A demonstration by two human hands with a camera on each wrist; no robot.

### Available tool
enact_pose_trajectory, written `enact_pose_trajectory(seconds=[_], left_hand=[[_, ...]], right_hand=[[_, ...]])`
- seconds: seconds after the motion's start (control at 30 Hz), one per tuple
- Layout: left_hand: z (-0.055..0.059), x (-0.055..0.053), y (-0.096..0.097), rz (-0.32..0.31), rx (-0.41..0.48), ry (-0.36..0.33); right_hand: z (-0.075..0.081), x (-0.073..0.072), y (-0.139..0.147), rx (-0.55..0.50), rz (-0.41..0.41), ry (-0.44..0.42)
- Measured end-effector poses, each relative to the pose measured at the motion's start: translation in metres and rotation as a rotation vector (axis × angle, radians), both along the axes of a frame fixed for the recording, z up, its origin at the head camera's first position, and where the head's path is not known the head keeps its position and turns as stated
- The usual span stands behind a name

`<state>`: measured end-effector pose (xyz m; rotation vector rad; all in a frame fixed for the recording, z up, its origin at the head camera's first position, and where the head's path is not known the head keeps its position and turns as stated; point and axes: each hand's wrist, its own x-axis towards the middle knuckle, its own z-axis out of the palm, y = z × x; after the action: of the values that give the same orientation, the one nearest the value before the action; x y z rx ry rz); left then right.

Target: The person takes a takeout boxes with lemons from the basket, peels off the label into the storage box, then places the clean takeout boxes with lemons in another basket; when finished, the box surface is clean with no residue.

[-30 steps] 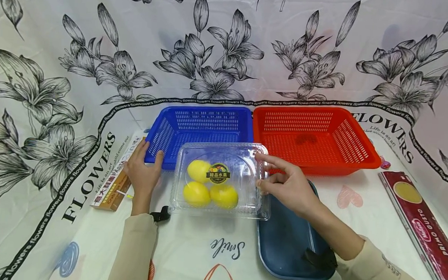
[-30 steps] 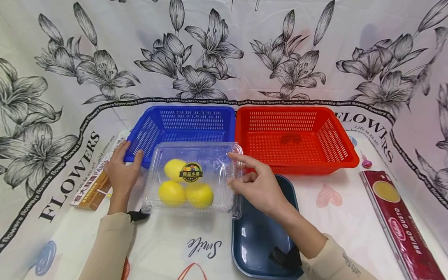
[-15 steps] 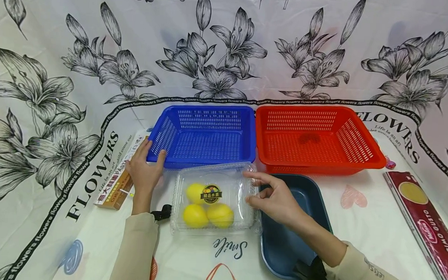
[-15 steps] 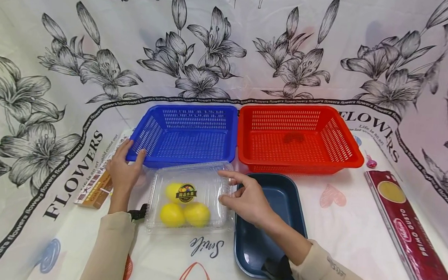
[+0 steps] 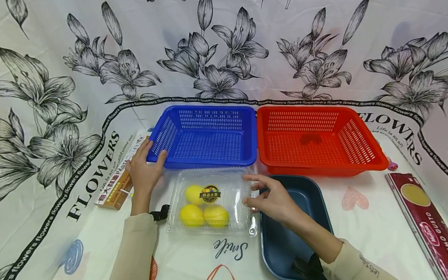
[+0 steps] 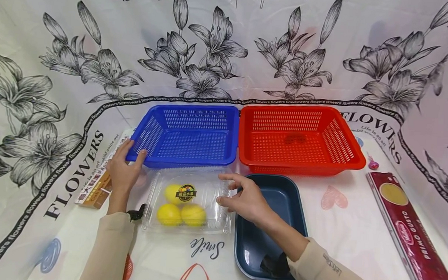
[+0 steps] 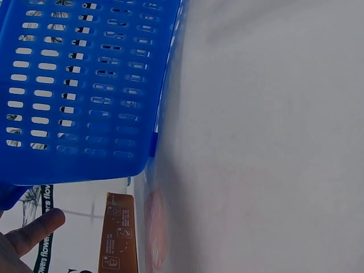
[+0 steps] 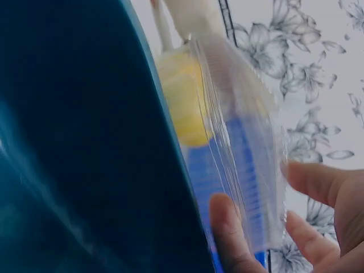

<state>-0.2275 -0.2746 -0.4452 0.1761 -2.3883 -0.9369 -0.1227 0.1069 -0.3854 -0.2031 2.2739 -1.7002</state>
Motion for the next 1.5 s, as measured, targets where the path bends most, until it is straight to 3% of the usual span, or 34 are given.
enact_pose_trajectory(seconds=[0.63, 0.87, 1.5], left_hand=[[-0.001, -0.003, -0.001, -0.002, 0.006, 0.0], [-0.002, -0.003, -0.001, -0.006, 0.003, -0.004], [0.0, 0.0, -0.001, -0.004, 0.001, -0.012]], right_hand=[[0.002, -0.013, 0.006, 0.317, 0.135, 0.126], [0.002, -0.014, 0.008, 0.329, 0.198, 0.162], [0.007, -0.008, 0.013, 0.338, 0.223, 0.17]])
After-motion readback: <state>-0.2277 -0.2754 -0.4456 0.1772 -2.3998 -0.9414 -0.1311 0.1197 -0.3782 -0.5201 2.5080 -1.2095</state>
